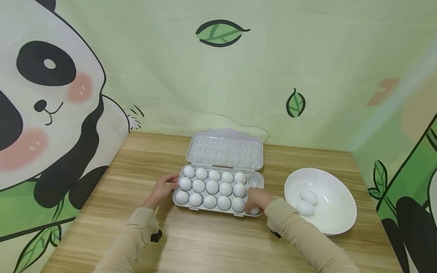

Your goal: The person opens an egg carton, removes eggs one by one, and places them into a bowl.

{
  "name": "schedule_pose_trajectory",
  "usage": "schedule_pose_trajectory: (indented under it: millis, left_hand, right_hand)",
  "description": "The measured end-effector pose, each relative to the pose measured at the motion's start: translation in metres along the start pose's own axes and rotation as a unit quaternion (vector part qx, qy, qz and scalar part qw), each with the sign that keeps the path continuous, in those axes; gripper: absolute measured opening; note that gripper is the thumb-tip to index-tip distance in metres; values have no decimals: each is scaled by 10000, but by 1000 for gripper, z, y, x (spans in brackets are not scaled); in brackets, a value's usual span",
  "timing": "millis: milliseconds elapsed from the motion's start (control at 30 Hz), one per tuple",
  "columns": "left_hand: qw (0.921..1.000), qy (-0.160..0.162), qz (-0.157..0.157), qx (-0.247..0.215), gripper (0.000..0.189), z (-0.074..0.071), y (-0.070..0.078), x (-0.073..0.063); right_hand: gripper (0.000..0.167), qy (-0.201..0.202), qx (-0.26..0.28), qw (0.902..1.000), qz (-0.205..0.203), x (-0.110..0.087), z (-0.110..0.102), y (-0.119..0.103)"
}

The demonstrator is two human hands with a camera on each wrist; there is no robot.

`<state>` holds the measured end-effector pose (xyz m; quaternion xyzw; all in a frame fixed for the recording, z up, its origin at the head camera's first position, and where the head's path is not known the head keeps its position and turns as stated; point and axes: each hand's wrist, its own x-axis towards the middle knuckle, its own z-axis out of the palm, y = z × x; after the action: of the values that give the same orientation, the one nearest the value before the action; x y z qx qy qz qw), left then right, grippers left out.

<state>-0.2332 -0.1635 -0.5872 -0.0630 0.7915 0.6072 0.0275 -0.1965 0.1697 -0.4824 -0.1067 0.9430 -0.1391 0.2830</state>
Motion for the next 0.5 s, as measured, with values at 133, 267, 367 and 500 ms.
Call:
schedule_pose_trajectory:
  millis: [133, 267, 367, 500]
  left_hand:
    - [9992, -8, -382, 136, 34, 0, 35, -20]
    - [9988, -106, -480, 57, 34, -2, 46, -25]
    - [9983, -92, -572, 13, 34, -1, 45, -23]
    - [9987, -20, -505, 60, 34, 0, 37, -20]
  right_hand:
    - [29, 168, -244, 9996, -18, 1, 3, -2]
    - [26, 247, -362, 9990, -10, 2, 4, -2]
    - [25, 230, -437, 9988, 0, 4, 3, -2]
    - [20, 104, -322, 9994, 18, 6, 1, 1]
